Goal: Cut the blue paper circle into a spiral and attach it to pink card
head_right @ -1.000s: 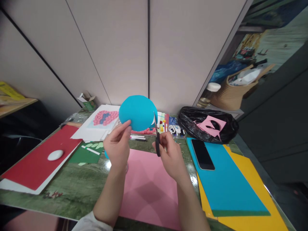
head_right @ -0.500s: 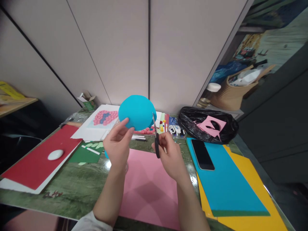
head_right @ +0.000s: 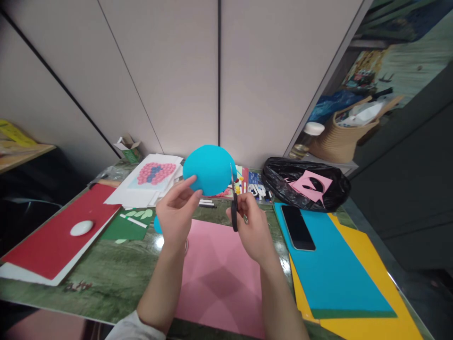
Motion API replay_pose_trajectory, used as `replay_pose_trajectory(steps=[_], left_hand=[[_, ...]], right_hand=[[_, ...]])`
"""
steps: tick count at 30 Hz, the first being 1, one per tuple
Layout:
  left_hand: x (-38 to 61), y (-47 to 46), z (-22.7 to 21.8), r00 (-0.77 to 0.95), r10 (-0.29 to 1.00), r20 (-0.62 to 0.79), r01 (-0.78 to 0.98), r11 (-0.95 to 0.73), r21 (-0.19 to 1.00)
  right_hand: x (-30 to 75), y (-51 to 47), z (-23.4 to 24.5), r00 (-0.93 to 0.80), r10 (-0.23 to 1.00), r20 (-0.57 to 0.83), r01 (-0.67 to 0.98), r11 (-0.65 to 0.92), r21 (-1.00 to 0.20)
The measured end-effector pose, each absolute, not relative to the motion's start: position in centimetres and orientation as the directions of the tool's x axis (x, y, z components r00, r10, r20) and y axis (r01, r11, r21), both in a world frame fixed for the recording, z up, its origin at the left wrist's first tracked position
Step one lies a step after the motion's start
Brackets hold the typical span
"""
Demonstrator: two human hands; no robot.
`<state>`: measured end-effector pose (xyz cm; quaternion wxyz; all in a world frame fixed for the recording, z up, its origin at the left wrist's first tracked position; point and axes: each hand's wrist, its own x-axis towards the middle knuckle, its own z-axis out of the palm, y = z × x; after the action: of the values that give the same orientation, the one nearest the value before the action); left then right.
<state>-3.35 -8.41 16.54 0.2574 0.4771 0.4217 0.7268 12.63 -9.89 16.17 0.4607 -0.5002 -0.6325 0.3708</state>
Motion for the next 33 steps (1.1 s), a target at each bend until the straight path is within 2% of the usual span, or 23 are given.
replay_pose_trajectory(steps=[10,17,33], left_hand=[[-3.27,-8.59,16.92,-0.423,0.798,0.429,0.003,-0.472,0.882],[-3.20,-8.47,16.54,-0.459,0.760,0.460,0.018,-0.510,0.860],[-3.26,-8.40,16.50,-0.470,0.741,0.479,0.043,-0.523,0.851]], right_hand=[[12.75,-9.85,16.05,-0.087,0.974,0.207,0.290,0.224,-0.931],[12.79,-9.76,15.66,-0.095,0.981,0.170,0.242,0.189,-0.952],[12.70,-9.81,15.80,-0.096,0.982,0.163,0.258,0.182,-0.949]])
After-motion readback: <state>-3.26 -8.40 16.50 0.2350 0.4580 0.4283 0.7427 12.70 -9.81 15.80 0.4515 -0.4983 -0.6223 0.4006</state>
